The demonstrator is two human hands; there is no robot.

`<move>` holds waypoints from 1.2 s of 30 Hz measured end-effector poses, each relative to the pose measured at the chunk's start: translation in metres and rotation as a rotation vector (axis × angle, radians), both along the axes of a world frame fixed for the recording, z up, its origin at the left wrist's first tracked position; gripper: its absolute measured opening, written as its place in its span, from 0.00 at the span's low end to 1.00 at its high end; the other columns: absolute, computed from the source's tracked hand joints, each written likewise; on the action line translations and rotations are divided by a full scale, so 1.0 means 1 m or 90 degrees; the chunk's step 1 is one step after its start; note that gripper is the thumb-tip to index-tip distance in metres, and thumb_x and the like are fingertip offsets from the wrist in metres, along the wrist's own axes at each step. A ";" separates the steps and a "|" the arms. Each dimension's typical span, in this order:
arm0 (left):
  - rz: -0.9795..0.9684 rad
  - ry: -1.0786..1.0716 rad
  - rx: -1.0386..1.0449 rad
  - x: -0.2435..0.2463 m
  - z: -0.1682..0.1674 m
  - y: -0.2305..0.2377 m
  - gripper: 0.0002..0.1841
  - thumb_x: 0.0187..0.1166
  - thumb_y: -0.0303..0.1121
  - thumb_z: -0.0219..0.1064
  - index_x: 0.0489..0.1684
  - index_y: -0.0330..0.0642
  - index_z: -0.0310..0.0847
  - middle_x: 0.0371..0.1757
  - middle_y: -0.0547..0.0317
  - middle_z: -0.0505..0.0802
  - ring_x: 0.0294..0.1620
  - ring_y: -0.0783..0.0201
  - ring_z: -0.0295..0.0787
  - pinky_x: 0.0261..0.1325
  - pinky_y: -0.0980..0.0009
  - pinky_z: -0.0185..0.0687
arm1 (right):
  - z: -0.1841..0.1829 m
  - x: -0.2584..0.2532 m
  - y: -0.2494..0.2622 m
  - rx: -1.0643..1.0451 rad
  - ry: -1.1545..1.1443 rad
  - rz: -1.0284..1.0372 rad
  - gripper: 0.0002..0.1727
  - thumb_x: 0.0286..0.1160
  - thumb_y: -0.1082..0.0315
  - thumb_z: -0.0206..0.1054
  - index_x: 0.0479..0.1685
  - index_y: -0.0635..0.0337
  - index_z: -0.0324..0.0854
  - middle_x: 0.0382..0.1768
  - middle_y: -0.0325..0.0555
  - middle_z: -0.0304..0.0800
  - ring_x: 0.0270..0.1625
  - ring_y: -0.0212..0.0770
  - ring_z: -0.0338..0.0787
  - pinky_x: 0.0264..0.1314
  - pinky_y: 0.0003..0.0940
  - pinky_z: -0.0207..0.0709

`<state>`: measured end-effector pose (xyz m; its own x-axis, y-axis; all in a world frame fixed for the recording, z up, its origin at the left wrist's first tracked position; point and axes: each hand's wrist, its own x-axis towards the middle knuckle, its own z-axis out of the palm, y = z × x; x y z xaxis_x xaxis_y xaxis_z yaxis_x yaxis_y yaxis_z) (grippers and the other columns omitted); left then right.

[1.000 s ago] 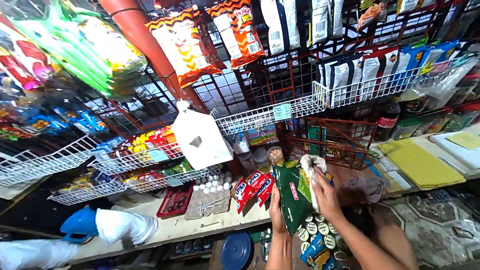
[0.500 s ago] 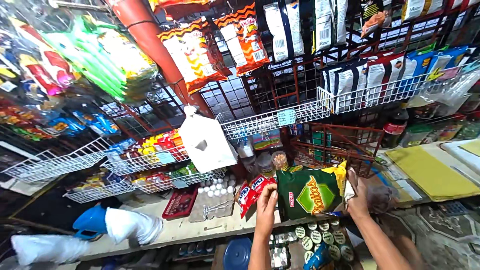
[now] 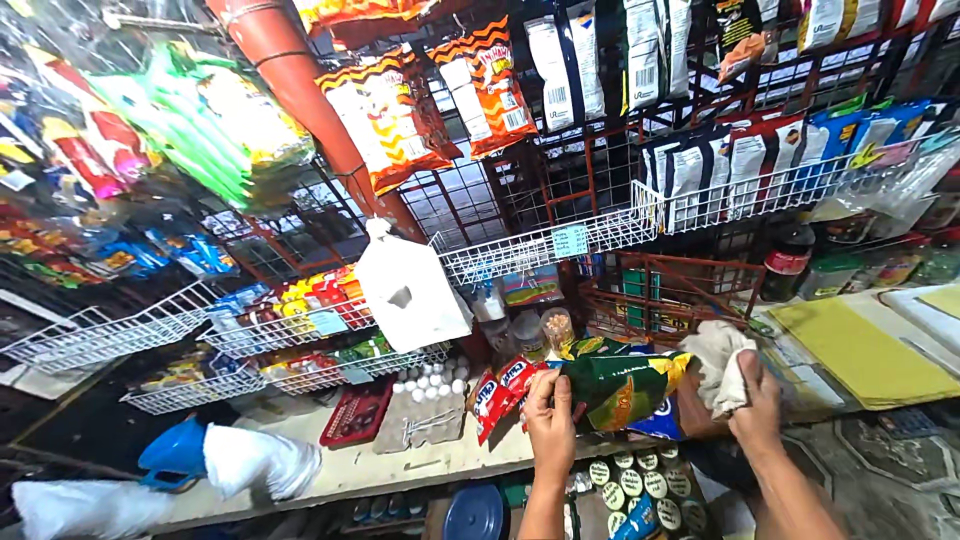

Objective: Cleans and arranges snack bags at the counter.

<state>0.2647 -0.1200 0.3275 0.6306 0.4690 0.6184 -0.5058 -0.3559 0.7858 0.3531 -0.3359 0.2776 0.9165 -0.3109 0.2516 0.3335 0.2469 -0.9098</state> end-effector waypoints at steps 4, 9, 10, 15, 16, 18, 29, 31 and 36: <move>-0.022 0.092 0.129 0.011 0.005 -0.009 0.12 0.81 0.27 0.61 0.37 0.31 0.92 0.38 0.59 0.92 0.46 0.79 0.87 0.57 0.82 0.81 | 0.049 -0.018 0.013 -0.316 -0.221 0.070 0.25 0.80 0.58 0.62 0.54 0.78 0.86 0.53 0.55 0.92 0.56 0.31 0.90 0.64 0.29 0.82; -0.092 0.134 0.116 0.020 0.020 -0.020 0.12 0.80 0.27 0.60 0.34 0.33 0.91 0.36 0.62 0.90 0.42 0.80 0.85 0.52 0.82 0.81 | 0.012 -0.016 0.059 -0.488 -0.261 0.099 0.49 0.80 0.30 0.48 0.60 0.78 0.84 0.59 0.65 0.91 0.63 0.57 0.92 0.69 0.52 0.81; -0.106 0.138 0.107 0.019 0.023 -0.018 0.12 0.80 0.26 0.60 0.33 0.33 0.90 0.36 0.63 0.90 0.42 0.80 0.85 0.52 0.82 0.80 | -0.002 -0.011 0.054 -0.487 -0.256 0.078 0.48 0.80 0.31 0.49 0.57 0.78 0.85 0.57 0.66 0.92 0.61 0.58 0.93 0.67 0.54 0.82; -0.148 0.166 0.096 0.018 0.034 0.002 0.12 0.81 0.25 0.59 0.33 0.34 0.90 0.36 0.66 0.89 0.42 0.82 0.84 0.52 0.84 0.79 | -0.062 0.003 0.024 -0.451 -0.171 0.139 0.34 0.80 0.47 0.60 0.56 0.78 0.85 0.52 0.65 0.92 0.55 0.54 0.94 0.64 0.49 0.84; -0.153 0.166 0.107 0.020 0.035 0.007 0.11 0.80 0.25 0.60 0.33 0.34 0.90 0.36 0.65 0.89 0.42 0.81 0.84 0.51 0.84 0.80 | -0.063 0.002 0.021 -0.445 -0.166 0.160 0.34 0.78 0.47 0.62 0.55 0.78 0.86 0.51 0.65 0.93 0.54 0.52 0.94 0.63 0.46 0.84; -0.146 0.141 0.164 0.022 0.036 0.021 0.10 0.80 0.26 0.61 0.35 0.34 0.90 0.37 0.65 0.89 0.43 0.81 0.84 0.52 0.84 0.80 | -0.060 -0.005 0.018 -0.421 -0.179 0.174 0.33 0.72 0.46 0.68 0.51 0.76 0.87 0.47 0.61 0.93 0.50 0.45 0.93 0.59 0.40 0.85; 0.049 -0.060 0.316 0.022 0.030 0.114 0.15 0.86 0.42 0.60 0.36 0.45 0.90 0.41 0.68 0.93 0.58 0.75 0.84 0.79 0.66 0.65 | -0.006 -0.034 0.013 -0.286 -0.206 0.352 0.38 0.82 0.37 0.58 0.67 0.69 0.77 0.56 0.39 0.90 0.58 0.15 0.85 0.65 0.18 0.80; 0.033 -0.107 0.284 0.022 0.031 0.124 0.14 0.86 0.44 0.62 0.36 0.50 0.90 0.43 0.74 0.94 0.61 0.78 0.85 0.84 0.65 0.63 | 0.001 -0.025 0.018 -0.262 -0.173 0.352 0.35 0.85 0.41 0.56 0.67 0.69 0.74 0.55 0.38 0.88 0.55 0.15 0.85 0.63 0.17 0.80; -0.196 -0.178 0.088 0.009 0.042 0.142 0.12 0.88 0.50 0.59 0.41 0.67 0.90 0.59 0.78 0.92 0.79 0.70 0.76 0.89 0.65 0.60 | 0.018 -0.011 0.037 -0.167 -0.171 0.406 0.25 0.82 0.45 0.64 0.60 0.57 0.84 0.48 0.25 0.93 0.51 0.16 0.89 0.59 0.18 0.84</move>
